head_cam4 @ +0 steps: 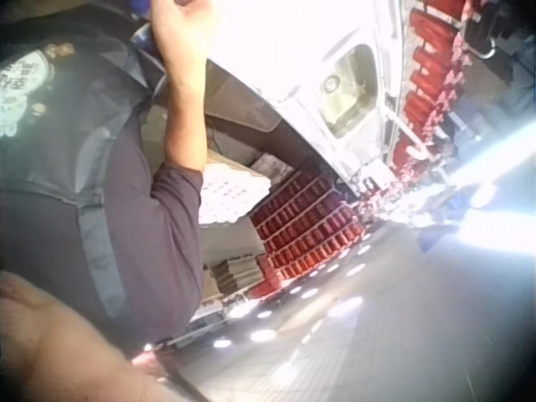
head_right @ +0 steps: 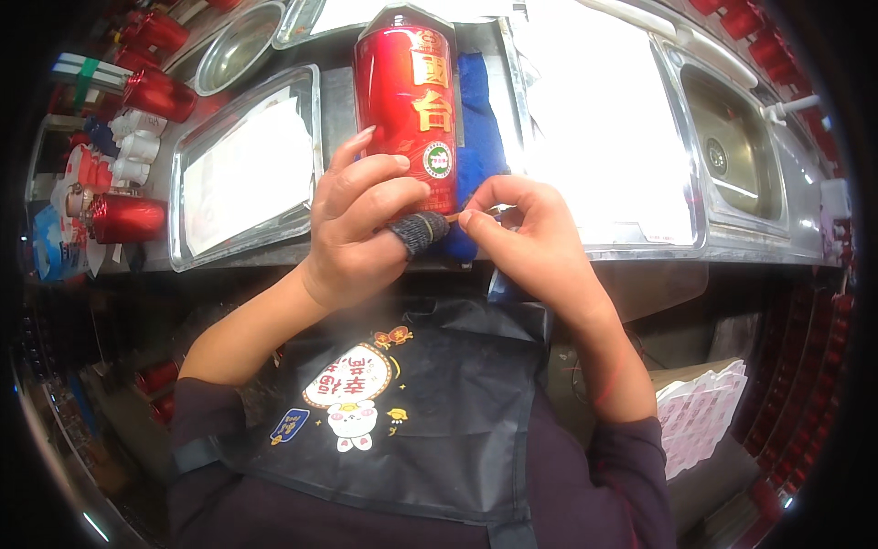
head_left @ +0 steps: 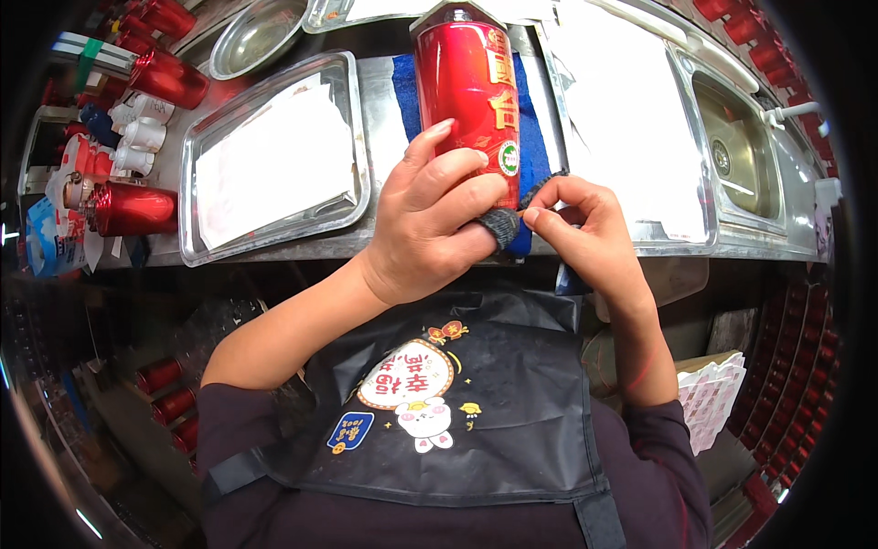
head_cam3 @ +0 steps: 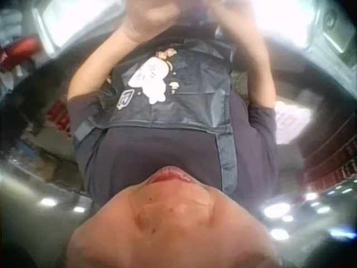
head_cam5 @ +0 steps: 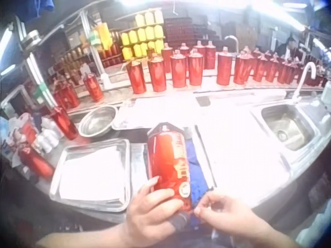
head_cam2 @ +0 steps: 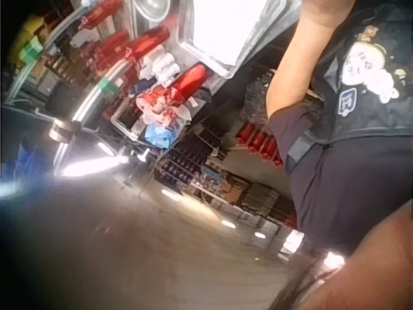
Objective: The person picks up red cylindrical containers, places them on a blue cloth, and applies paper labels to their sides. They smooth the labels with their fingers and a small tool, then place the labeled containers on a nearby surface. The process repeats for multiple containers.
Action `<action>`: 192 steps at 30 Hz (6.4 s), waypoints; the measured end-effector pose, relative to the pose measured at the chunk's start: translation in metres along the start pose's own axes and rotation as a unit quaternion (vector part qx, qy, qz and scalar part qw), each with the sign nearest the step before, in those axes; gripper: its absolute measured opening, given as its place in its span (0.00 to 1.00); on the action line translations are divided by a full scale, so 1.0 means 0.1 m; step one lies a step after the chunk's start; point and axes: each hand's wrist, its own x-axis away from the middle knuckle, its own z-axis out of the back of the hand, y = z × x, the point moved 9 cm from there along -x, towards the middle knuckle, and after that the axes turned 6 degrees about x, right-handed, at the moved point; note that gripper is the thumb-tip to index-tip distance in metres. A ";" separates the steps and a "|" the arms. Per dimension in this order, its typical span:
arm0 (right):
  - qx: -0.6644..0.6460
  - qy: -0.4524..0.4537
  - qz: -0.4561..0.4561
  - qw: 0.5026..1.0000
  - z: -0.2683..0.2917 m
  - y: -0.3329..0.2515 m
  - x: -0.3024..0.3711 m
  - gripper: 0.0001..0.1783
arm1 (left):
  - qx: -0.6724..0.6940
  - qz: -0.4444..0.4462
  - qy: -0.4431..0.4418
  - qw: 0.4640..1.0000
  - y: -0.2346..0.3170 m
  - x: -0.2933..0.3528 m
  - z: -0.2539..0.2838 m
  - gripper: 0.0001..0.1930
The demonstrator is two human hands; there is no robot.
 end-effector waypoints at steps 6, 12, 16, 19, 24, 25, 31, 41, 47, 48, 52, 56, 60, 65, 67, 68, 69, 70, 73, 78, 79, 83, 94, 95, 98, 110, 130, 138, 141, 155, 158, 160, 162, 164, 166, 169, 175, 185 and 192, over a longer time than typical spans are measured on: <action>0.048 -0.013 0.056 0.997 -0.08 -0.20 0.00 0.07 | 0.069 0.145 0.132 0.978 -0.22 0.45 0.14 0.18; 0.011 -0.005 0.018 1.000 -0.02 -0.20 0.03 0.07 | 0.040 0.155 0.082 0.984 -0.21 0.47 0.14 0.18; 0.018 -0.006 0.018 1.000 0.00 -0.15 0.01 0.07 | -0.020 0.084 0.054 0.995 -0.11 0.35 0.14 0.12; 0.016 -0.007 -0.006 1.000 -0.01 -0.10 0.02 0.07 | -0.017 0.031 0.016 0.999 -0.06 0.15 0.08 0.08; 0.019 -0.017 -0.011 1.000 -0.05 -0.09 0.01 0.07 | -0.002 -0.008 0.028 1.000 -0.05 0.04 -0.01 0.10; 0.037 -0.017 0.000 0.999 -0.06 -0.12 0.00 0.08 | 0.008 0.040 0.058 0.997 -0.11 0.11 0.04 0.11; 0.034 -0.012 0.009 0.999 -0.05 -0.19 0.04 0.07 | 0.073 0.152 0.139 0.976 -0.22 0.46 0.07 0.16; -0.015 -0.018 0.003 1.000 -0.05 -0.19 0.08 0.06 | 0.010 0.124 0.089 0.988 -0.18 0.38 0.15 0.16; 0.036 -0.012 0.044 0.998 -0.03 -0.45 0.18 0.06 | 0.021 0.145 0.099 0.984 -0.21 0.50 0.17 0.17; 0.047 -0.015 0.046 0.998 -0.04 -0.48 0.18 0.06 | 0.021 0.149 0.100 0.983 -0.21 0.49 0.16 0.17; 0.058 0.020 0.037 0.997 0.06 -0.27 0.11 0.06 | 0.011 0.147 0.085 0.985 -0.18 0.43 0.16 0.15; 0.032 0.017 0.020 0.999 0.04 -0.11 0.05 0.06 | -0.017 0.117 0.054 0.991 -0.12 0.32 0.13 0.10; 0.041 0.003 0.008 0.999 0.02 -0.04 -0.01 0.07 | -0.046 0.076 0.019 0.996 -0.08 0.18 0.06 0.07; 0.055 0.005 0.015 0.998 -0.01 -0.04 -0.01 0.08 | -0.035 0.048 -0.009 0.998 -0.04 0.05 -0.01 0.08; 0.061 0.009 0.041 0.997 -0.01 -0.08 -0.01 0.08 | -0.009 0.103 0.049 0.993 -0.13 0.20 0.06 0.10; 0.049 0.006 0.040 0.998 -0.03 -0.09 0.00 0.08 | 0.003 0.132 0.078 0.988 -0.17 0.30 0.08 0.12; 0.037 0.003 0.038 0.999 -0.04 -0.12 0.00 0.08 | 0.034 0.153 0.100 0.982 -0.21 0.38 0.09 0.15; 0.025 0.000 0.037 0.999 -0.05 -0.13 0.01 0.07 | 0.039 0.156 0.097 0.982 -0.21 0.43 0.07 0.15; 0.011 -0.001 0.015 1.000 -0.02 -0.13 0.03 0.07 | 0.031 0.158 0.086 0.983 -0.21 0.46 0.08 0.13; -0.004 -0.006 0.000 1.000 -0.01 -0.08 0.00 0.07 | -0.051 0.094 0.036 0.994 -0.08 0.29 0.07 0.06; -0.005 -0.004 0.003 1.000 -0.01 -0.07 0.00 0.07 | -0.057 0.083 0.028 0.995 -0.07 0.25 0.06 0.06; 0.009 -0.013 -0.021 1.000 -0.03 0.01 -0.02 0.07 | -0.057 0.023 -0.003 0.998 0.01 0.01 -0.09 0.08; 0.010 0.012 0.012 1.000 -0.04 -0.18 0.11 0.06 | 0.056 0.129 0.117 0.983 -0.21 0.47 0.10 0.17; 0.015 0.017 0.007 1.000 -0.03 -0.18 0.12 0.06 | 0.048 0.145 0.108 0.982 -0.22 0.48 0.10 0.17; -0.002 0.018 0.031 0.999 -0.02 -0.25 0.13 0.06 | 0.027 0.165 0.085 0.982 -0.22 0.47 0.13 0.16; -0.023 0.004 -0.021 1.000 -0.08 -0.01 0.02 0.05 | -0.009 0.005 0.041 0.999 -0.05 0.11 -0.01 0.06; -0.026 0.013 0.001 1.000 -0.08 -0.01 0.01 0.06 | -0.026 0.020 0.013 0.999 -0.03 0.05 -0.04 0.06; 0.017 0.120 0.051 0.991 -0.17 -0.07 0.20 0.09 | 0.018 0.124 0.095 0.988 -0.17 0.45 0.08 0.27; 0.099 0.167 0.094 0.977 -0.22 -0.22 0.23 0.18 | 0.027 0.149 0.104 0.983 -0.19 0.54 0.12 0.26; 0.086 0.170 0.071 0.979 -0.27 -0.18 0.19 0.24 | 0.025 0.190 0.122 0.974 -0.25 0.68 0.18 0.25; 0.168 0.223 0.127 0.952 -0.27 -0.30 0.19 0.26 | 0.035 0.174 0.113 0.978 -0.24 0.69 0.17 0.25; 0.131 0.189 0.059 0.971 -0.29 -0.27 0.16 0.28 | 0.010 0.146 0.088 0.985 -0.20 0.63 0.16 0.25; 0.128 0.190 0.061 0.971 -0.29 -0.25 0.16 0.27 | -0.005 0.135 0.068 0.989 -0.18 0.55 0.15 0.25; 0.105 0.184 0.063 0.975 -0.29 -0.23 0.16 0.26 | -0.013 0.143 0.050 0.988 -0.15 0.50 0.13 0.26; 0.090 0.179 0.069 0.977 -0.29 -0.22 0.16 0.25 | 0.013 0.150 0.054 0.987 -0.17 0.50 0.13 0.23; 0.076 0.174 0.080 0.978 -0.29 -0.20 0.17 0.23 | 0.027 0.148 0.045 0.988 -0.19 0.47 0.11 0.21; -0.012 0.131 0.040 0.991 -0.27 -0.06 0.14 0.20 | -0.033 0.104 0.014 0.994 -0.11 0.41 0.13 0.26; 0.043 0.155 0.095 0.982 -0.27 -0.11 0.16 0.20 | -0.016 0.134 0.014 0.991 -0.15 0.48 0.13 0.26; -0.120 0.078 0.051 0.988 -0.27 0.03 0.12 0.15 | -0.013 0.114 -0.008 0.993 -0.14 0.40 0.11 0.25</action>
